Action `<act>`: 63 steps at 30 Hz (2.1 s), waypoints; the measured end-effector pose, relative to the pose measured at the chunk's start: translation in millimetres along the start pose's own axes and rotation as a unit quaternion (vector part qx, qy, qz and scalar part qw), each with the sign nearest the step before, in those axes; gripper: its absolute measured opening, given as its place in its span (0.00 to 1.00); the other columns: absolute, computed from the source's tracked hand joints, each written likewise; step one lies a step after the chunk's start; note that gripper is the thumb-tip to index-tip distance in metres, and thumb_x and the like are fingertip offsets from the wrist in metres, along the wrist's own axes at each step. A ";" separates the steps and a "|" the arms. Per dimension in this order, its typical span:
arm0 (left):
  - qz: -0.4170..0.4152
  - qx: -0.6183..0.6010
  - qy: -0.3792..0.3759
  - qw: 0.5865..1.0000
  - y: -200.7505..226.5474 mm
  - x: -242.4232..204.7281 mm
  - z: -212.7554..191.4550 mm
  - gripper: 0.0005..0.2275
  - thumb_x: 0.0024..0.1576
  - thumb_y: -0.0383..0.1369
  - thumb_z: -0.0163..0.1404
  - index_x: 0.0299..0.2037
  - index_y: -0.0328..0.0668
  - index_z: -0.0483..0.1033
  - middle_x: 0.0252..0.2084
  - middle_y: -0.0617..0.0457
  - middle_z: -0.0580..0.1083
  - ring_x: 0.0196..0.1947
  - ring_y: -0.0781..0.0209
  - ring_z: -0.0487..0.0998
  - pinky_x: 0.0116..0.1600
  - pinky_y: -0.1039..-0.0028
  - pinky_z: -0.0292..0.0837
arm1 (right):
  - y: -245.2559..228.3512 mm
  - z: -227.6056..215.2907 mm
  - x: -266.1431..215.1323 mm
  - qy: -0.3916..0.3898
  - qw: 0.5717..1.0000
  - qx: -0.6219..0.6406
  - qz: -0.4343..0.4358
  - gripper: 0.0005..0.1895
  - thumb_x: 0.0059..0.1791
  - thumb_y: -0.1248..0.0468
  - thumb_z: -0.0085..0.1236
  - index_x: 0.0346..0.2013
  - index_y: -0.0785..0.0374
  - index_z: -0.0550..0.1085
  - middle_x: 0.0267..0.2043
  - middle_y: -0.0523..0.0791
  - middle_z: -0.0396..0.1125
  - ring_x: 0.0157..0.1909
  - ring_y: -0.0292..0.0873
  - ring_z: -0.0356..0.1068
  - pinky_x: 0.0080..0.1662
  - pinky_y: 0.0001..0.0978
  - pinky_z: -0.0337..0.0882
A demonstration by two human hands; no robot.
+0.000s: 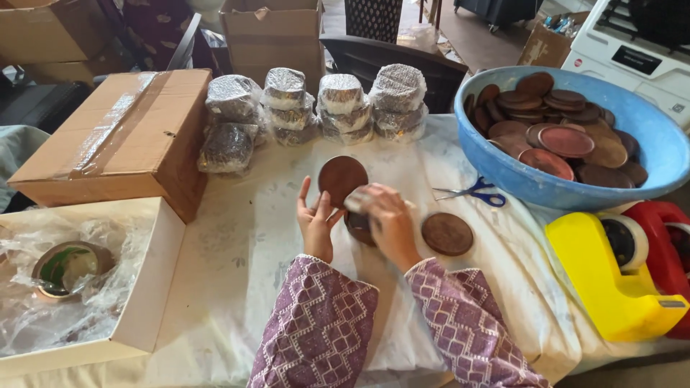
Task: The person wipes the surface of small, round, brown ceramic bowls using a white cloth. They pick up the bowls from a blue basin filled with similar items, clean them on a table covered with a white sheet, and place them back into the basin.
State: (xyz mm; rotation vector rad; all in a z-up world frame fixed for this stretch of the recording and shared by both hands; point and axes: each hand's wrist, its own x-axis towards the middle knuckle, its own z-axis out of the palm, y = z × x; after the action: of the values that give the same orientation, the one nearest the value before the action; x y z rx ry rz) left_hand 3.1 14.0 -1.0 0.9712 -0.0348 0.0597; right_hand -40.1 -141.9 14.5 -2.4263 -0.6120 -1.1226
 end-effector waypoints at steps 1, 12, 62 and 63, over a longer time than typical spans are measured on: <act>-0.005 0.006 -0.012 1.000 -6.5 1.1 -1.8 0.26 0.63 0.31 0.50 0.72 0.51 0.59 0.50 0.47 0.77 0.46 0.60 0.80 0.45 0.70 0.82 | 7.2 -0.6 -1.1 0.031 0.998 0.022 0.059 0.21 0.48 0.73 0.55 0.53 0.53 0.79 0.62 0.40 0.69 0.65 0.47 0.66 0.65 0.41 0.67; -0.024 0.022 -0.108 0.994 5.5 -11.3 11.4 0.23 0.63 0.32 0.51 0.70 0.46 0.68 0.51 0.54 0.78 0.46 0.68 0.79 0.47 0.74 0.79 | -29.0 -23.2 13.2 0.065 0.995 0.068 0.044 0.22 0.45 0.73 0.59 0.53 0.57 0.79 0.59 0.44 0.70 0.60 0.51 0.67 0.61 0.41 0.69; -0.074 -0.015 -0.211 0.975 -12.0 -11.1 13.6 0.22 0.67 0.34 0.46 0.71 0.38 0.65 0.63 0.51 0.73 0.64 0.61 0.71 0.67 0.71 0.66 | 19.6 -18.2 3.0 0.164 0.944 0.173 0.227 0.14 0.44 0.66 0.73 0.38 0.62 0.75 0.40 0.40 0.73 0.44 0.41 0.74 0.47 0.29 0.72; -0.073 -0.016 -0.210 0.975 -12.0 -10.1 13.6 0.22 0.67 0.34 0.46 0.71 0.38 0.65 0.63 0.51 0.73 0.64 0.61 0.71 0.67 0.71 0.66 | 11.2 -19.4 0.3 0.163 0.945 0.173 0.225 0.14 0.44 0.66 0.73 0.38 0.62 0.75 0.40 0.40 0.73 0.44 0.41 0.74 0.47 0.29 0.72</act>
State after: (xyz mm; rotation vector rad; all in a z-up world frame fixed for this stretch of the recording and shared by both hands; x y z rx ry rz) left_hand -6.3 -4.3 -3.8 0.9382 -0.3525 -0.2819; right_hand -45.7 -161.2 24.5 -1.8893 -0.1192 -1.0771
